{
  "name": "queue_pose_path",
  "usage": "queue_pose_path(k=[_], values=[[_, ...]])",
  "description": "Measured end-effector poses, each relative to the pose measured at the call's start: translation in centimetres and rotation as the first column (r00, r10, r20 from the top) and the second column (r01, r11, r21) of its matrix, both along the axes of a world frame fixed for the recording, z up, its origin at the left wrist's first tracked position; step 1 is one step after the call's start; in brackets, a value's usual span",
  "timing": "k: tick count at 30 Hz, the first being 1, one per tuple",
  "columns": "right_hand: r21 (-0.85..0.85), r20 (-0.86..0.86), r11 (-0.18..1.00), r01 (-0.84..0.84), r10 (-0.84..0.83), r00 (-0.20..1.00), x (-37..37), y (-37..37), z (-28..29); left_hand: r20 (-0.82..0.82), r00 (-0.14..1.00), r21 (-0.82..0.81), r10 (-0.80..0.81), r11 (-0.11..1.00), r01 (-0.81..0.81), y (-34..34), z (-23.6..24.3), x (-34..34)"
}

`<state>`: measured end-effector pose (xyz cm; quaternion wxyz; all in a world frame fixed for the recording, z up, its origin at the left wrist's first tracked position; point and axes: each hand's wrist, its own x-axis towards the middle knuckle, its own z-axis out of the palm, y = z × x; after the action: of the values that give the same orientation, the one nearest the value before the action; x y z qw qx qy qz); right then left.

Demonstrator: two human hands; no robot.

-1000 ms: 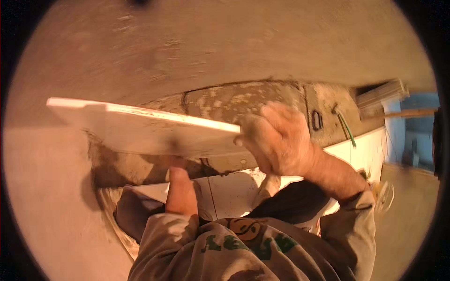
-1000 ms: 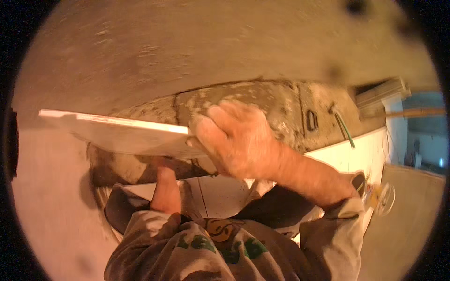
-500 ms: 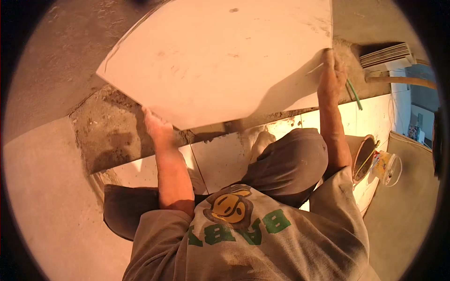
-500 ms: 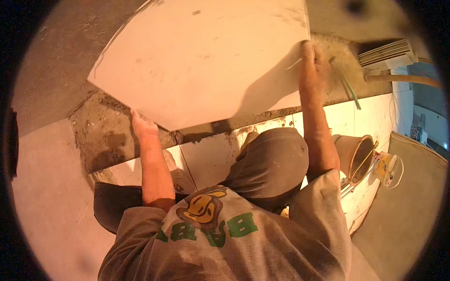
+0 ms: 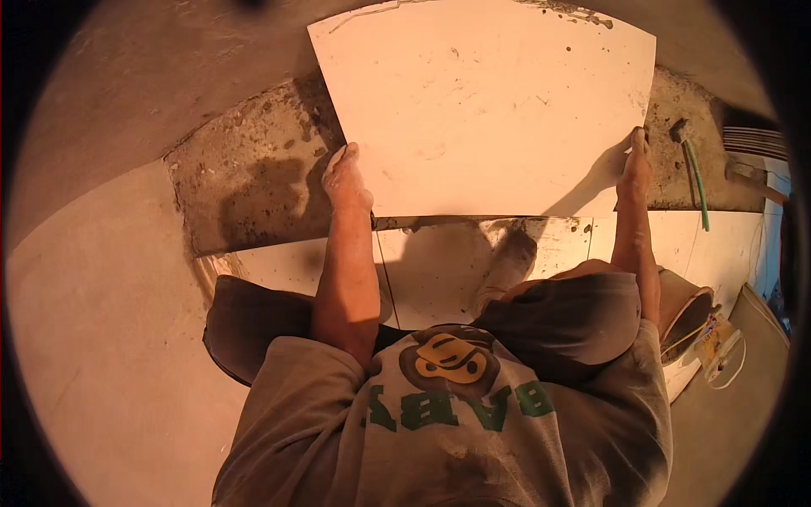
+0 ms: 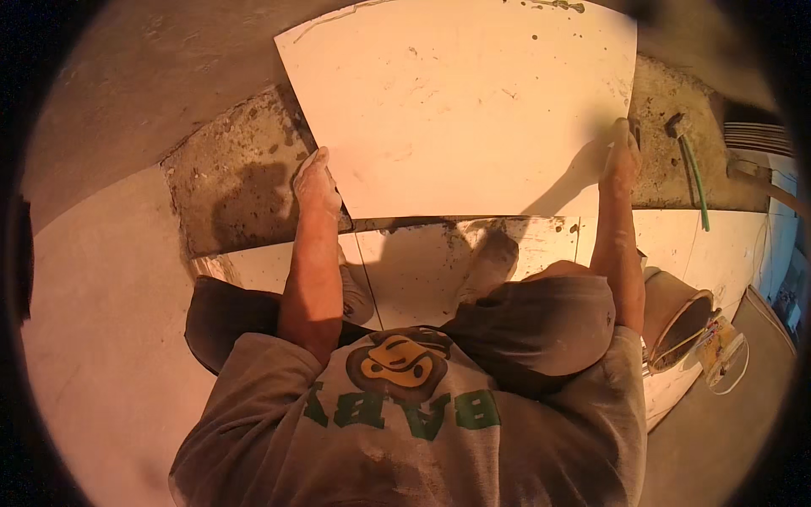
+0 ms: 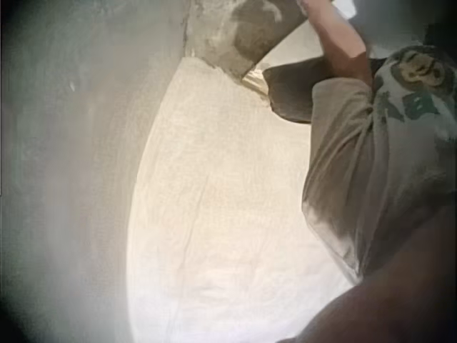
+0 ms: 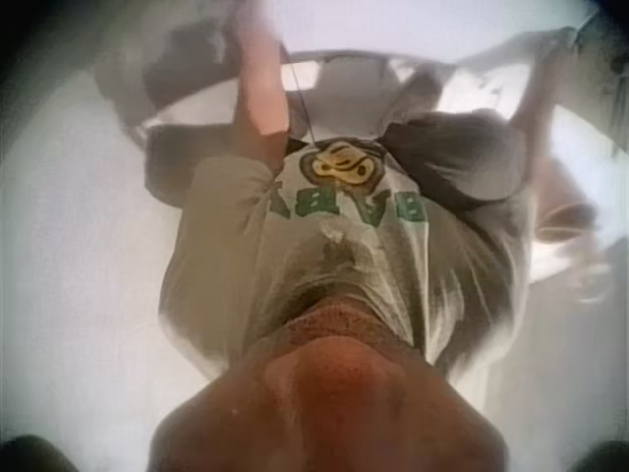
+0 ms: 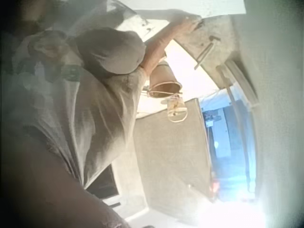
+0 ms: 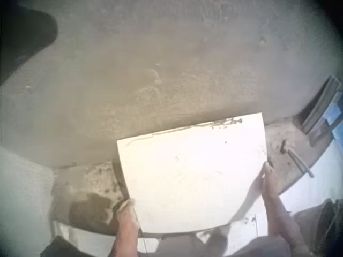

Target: Manually applying mortar and setting a large ceramic tile on a floor.

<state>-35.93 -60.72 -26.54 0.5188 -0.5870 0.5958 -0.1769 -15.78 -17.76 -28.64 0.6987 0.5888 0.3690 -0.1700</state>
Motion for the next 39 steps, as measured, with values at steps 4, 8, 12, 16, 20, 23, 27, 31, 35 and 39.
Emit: queue_pose_path(k=[4,8,12,16,20,23,27,31,35,39], values=[[0.042,-0.07,0.999,-0.006,0.009,0.998,-0.2,-0.7,-3.1,-0.03,0.999,0.13,-0.016,0.991,0.02,0.9,-1.3,-0.6],[0.073,-0.063,0.996,-0.045,0.05,0.997,0.1,-0.6,-4.7,-0.135,0.985,0.129,-0.105,0.984,0.122,1.1,-2.1,-0.9],[0.071,-0.018,0.996,-0.05,0.052,0.999,0.0,-0.5,-5.9,-0.121,0.989,0.108,-0.088,0.989,0.101,1.1,-2.6,-1.2],[0.053,-0.255,0.996,-0.074,0.085,0.963,-0.6,-0.9,-7.5,-0.221,0.975,0.224,-0.005,0.973,0.056,1.8,-4.0,-1.3],[-0.102,-0.432,0.917,-0.386,0.308,0.847,-1.3,-1.3,-8.8,-0.186,0.983,0.216,-0.01,0.975,0.05,3.0,-6.4,-1.2],[-0.079,-0.418,0.911,-0.405,0.339,0.843,-1.4,-1.3,-9.1,-0.178,0.984,0.125,-0.019,0.991,0.042,3.6,-8.1,-0.9],[-0.08,-0.342,0.939,-0.335,0.29,0.894,-0.6,-1.1,-8.8,-0.146,0.989,0.122,-0.03,0.991,0.048,4.2,-9.6,-1.3],[0.012,-0.294,0.977,-0.212,0.206,0.933,0.9,-0.9,-8.3,-0.165,0.985,0.199,-0.047,0.977,0.08,3.9,-10.0,-1.2],[-0.006,-0.404,0.953,-0.302,0.273,0.873,1.4,-0.4,-8.0,-0.136,0.99,0.142,-0.021,0.989,0.04,2.8,-8.4,-0.9],[-0.041,-0.394,0.963,-0.265,0.228,0.891,1.2,0.3,-8.5,-0.162,0.98,0.414,-0.112,0.894,0.17,2.2,-8.0,-1.5]])
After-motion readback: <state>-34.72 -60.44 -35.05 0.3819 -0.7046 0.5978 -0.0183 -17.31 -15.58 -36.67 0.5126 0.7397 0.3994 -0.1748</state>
